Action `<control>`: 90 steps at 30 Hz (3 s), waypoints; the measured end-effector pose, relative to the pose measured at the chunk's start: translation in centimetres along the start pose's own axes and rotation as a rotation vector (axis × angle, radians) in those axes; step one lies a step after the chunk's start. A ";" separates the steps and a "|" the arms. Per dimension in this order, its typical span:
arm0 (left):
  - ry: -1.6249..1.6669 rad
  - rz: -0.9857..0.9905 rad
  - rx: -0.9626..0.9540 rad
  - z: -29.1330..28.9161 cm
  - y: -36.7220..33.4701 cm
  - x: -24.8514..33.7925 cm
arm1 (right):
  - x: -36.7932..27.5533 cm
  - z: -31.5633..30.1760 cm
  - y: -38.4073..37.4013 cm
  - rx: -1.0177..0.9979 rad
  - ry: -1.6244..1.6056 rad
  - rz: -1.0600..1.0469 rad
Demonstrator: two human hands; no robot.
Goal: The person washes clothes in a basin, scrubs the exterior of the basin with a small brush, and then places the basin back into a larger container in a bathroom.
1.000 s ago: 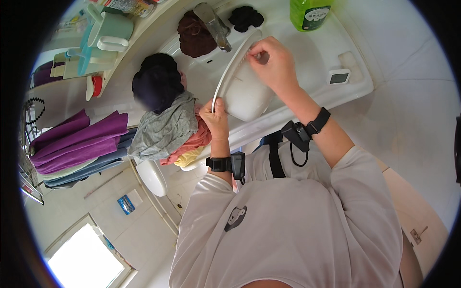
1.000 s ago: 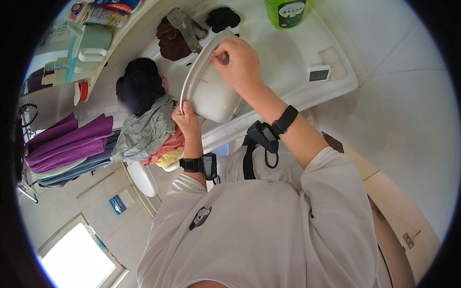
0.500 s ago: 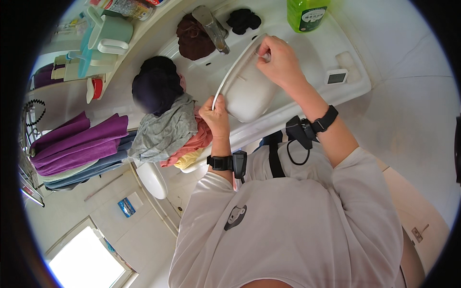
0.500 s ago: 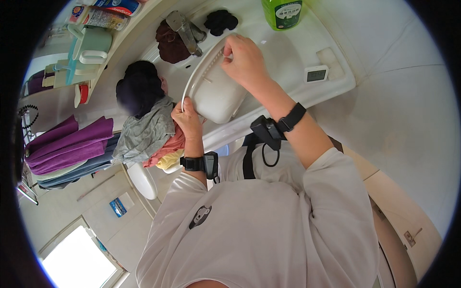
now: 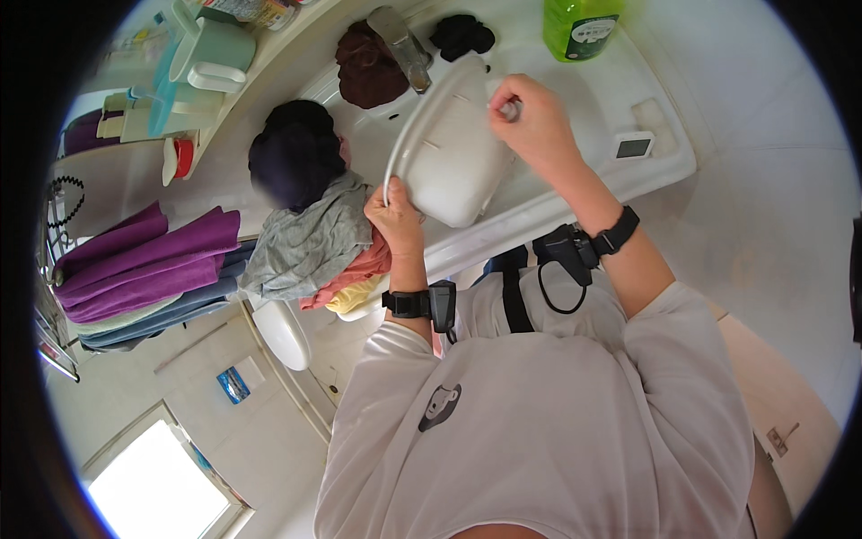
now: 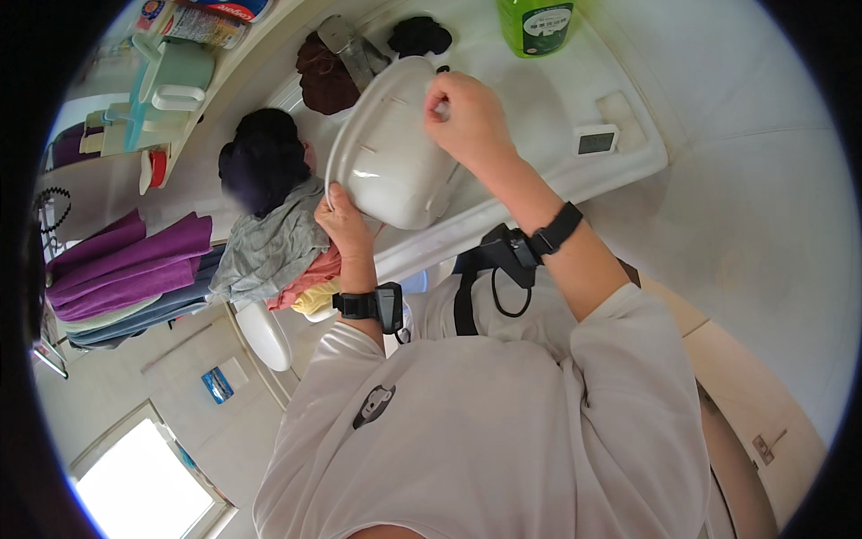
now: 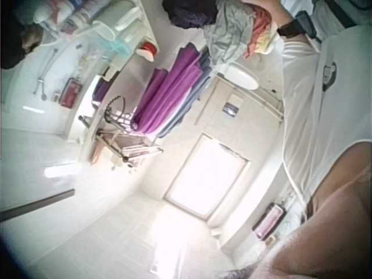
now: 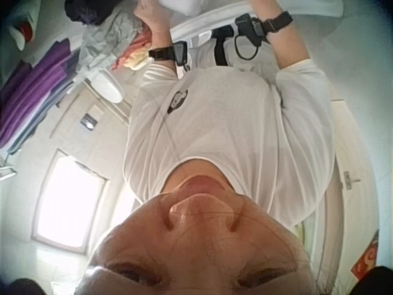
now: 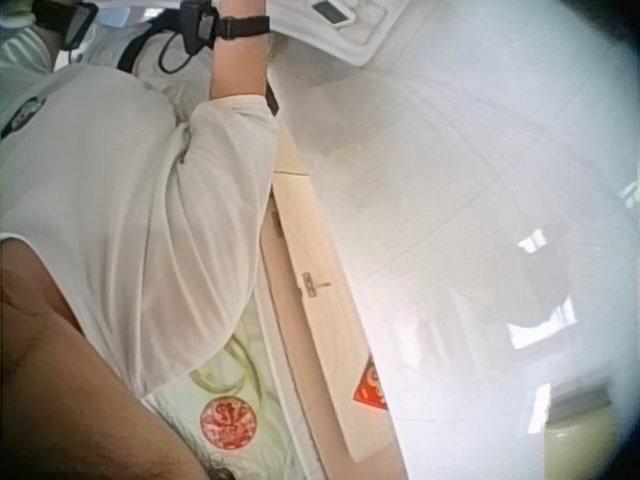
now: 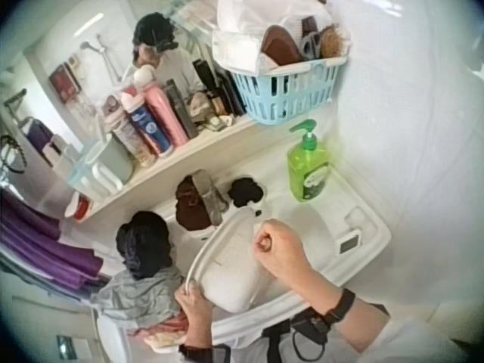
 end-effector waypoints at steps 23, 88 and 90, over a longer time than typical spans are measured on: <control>0.083 0.048 -0.116 0.0 0.6 -0.3 | -1.2 0.5 0.4 0.003 -0.051 -0.121; -0.359 0.256 -0.071 2.7 -1.5 7.8 | -3.3 0.9 3.9 0.011 -0.176 -0.259; -0.339 0.265 -0.058 2.7 -1.7 7.4 | -3.4 0.8 3.6 -0.002 -0.161 -0.299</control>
Point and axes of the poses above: each hand's wrist, its own y-axis away from the middle knuckle, its own z-axis out of the palm, x = y × z, the point moved 6 cm from there along -y, towards the middle knuckle, and after that the axes turned 11 degrees about -z, right-handed, at the moved point
